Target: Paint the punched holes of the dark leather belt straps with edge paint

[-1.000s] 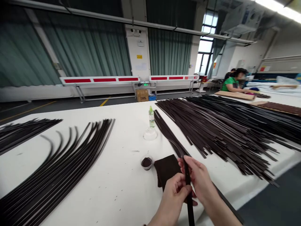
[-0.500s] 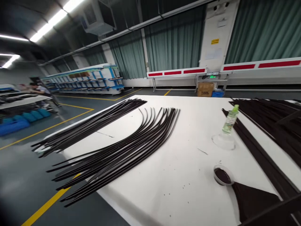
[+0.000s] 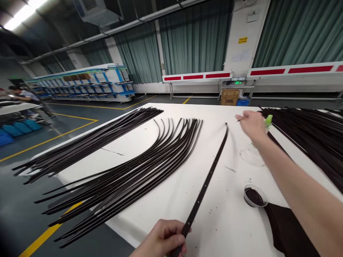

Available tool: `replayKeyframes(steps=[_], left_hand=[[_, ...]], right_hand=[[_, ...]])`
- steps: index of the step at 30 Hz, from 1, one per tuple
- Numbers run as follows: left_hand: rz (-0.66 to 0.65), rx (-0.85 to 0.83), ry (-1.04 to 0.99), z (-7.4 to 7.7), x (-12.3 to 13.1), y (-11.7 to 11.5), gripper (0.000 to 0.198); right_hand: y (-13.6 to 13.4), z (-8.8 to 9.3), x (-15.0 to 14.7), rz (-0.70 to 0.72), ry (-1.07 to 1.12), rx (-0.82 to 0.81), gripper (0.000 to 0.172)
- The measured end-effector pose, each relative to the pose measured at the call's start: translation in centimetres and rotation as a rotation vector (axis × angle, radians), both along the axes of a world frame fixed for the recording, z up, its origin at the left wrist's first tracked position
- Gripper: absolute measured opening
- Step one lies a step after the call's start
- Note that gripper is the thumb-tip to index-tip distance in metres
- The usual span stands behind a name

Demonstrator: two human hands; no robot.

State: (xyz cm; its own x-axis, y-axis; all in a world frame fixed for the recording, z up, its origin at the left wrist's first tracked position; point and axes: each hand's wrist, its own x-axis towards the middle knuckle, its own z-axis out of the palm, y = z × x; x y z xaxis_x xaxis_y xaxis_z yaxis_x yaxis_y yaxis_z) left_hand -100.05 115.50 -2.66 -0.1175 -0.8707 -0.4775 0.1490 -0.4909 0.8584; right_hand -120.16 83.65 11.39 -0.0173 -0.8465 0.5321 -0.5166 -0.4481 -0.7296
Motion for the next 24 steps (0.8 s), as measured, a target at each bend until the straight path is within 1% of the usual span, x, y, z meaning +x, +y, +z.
replayKeyframes(steps=[2,5,6,7,8,9,10,11,13,16,18,20,21,24], left_hand=[[-0.016,0.019,0.031,-0.8,-0.3,-1.6,0.019],[-0.029,0.02,0.089,-1.8,-0.2,-2.4,0.025],[-0.037,0.018,0.102,-1.9,-0.2,-2.4,0.027],[-0.047,0.018,0.113,-1.9,-0.2,-2.3,0.03],[-0.061,0.017,0.119,-1.8,-0.2,-2.2,0.031],[-0.077,0.016,0.123,-1.6,-0.2,-2.0,0.032],[-0.099,0.017,0.125,-1.3,-0.1,-1.8,0.032],[-0.124,0.018,0.122,-1.1,-0.1,-1.5,0.032],[-0.178,0.005,0.097,-0.6,0.2,-0.8,0.029],[-0.263,-0.003,-0.004,-0.2,1.2,0.4,0.023],[-0.316,0.007,-0.044,0.0,1.8,0.6,0.024],[-0.315,0.005,-0.027,0.1,1.7,-0.2,0.03],[-0.285,0.0,0.005,0.2,1.4,-1.1,0.034],[-0.148,-0.016,0.154,0.4,-0.4,-5.0,0.043]], right_hand=[[5.1,-3.2,-0.6,0.048,0.098,0.106,0.037],[14.3,-9.4,-1.3,0.185,0.157,0.286,0.03],[16.9,-11.5,-1.4,0.246,0.101,0.394,0.031],[18.9,-13.5,-1.2,0.29,-0.002,0.5,0.034],[20.4,-15.3,-0.9,0.303,-0.128,0.572,0.037],[21.2,-16.8,-0.4,0.277,-0.243,0.634,0.041],[21.5,-17.8,0.1,0.24,-0.347,0.676,0.043],[21.3,-18.5,0.7,0.208,-0.422,0.701,0.044],[20.3,-18.8,1.8,0.155,-0.504,0.717,0.044],[18.9,-17.8,2.7,0.115,-0.541,0.703,0.04],[18.5,-17.2,2.8,0.109,-0.557,0.693,0.036],[18.6,-16.9,2.7,0.12,-0.567,0.676,0.033],[18.7,-16.9,2.6,0.126,-0.571,0.665,0.033],[19.2,-17.0,2.1,0.131,-0.574,0.631,0.032]])
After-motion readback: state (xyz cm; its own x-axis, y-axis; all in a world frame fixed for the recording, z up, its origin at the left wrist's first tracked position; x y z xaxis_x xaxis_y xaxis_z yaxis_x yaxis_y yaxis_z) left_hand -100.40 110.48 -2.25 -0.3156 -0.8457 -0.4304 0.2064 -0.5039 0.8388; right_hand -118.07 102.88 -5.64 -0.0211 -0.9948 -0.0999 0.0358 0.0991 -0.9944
